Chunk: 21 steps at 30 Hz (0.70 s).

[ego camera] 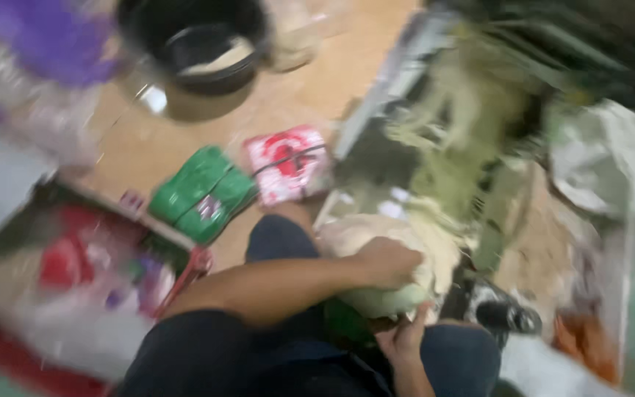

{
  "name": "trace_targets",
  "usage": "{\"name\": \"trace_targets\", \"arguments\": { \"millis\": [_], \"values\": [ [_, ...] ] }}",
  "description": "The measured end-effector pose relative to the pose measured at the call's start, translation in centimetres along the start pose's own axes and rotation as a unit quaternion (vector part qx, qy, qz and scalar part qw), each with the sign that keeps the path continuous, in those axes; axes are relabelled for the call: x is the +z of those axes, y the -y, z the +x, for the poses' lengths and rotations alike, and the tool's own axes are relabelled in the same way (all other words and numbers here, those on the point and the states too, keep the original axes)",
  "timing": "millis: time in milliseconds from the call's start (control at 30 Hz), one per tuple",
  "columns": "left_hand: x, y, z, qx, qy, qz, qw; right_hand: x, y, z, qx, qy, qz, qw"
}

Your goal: The person takes bundles of noodles from a pasta machine and places them into a clear plastic bag by hand.

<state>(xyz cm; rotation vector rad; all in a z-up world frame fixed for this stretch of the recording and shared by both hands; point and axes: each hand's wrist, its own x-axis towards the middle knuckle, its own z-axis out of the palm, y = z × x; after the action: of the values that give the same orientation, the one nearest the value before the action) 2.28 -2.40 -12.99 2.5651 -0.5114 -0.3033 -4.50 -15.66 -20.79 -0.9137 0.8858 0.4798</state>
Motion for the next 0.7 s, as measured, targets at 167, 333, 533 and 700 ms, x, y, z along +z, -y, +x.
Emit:
{"name": "trace_targets", "arguments": {
  "millis": [167, 333, 533, 700],
  "values": [
    [-5.0, 0.0, 0.5, -0.003, 0.017, -0.191, 0.981, 1.9, 0.8, -1.3, -0.059, 0.019, -0.036, 0.997],
    [-13.1, 2.2, -3.5, -0.098, -0.11, -0.417, 0.897, 1.6, 5.2, 1.2, -0.21, 0.164, -0.078, 0.961],
    [-20.3, 11.3, -7.7, -0.271, -0.398, -0.534, 0.695, 10.2, 7.3, -4.7, -0.326, 0.329, -0.249, 0.851],
    [-20.8, 20.6, -8.9, -0.245, -0.575, -0.497, 0.602, 12.8, 4.0, -7.0, -0.17, -0.06, -0.324, 0.929]
  ]
}}
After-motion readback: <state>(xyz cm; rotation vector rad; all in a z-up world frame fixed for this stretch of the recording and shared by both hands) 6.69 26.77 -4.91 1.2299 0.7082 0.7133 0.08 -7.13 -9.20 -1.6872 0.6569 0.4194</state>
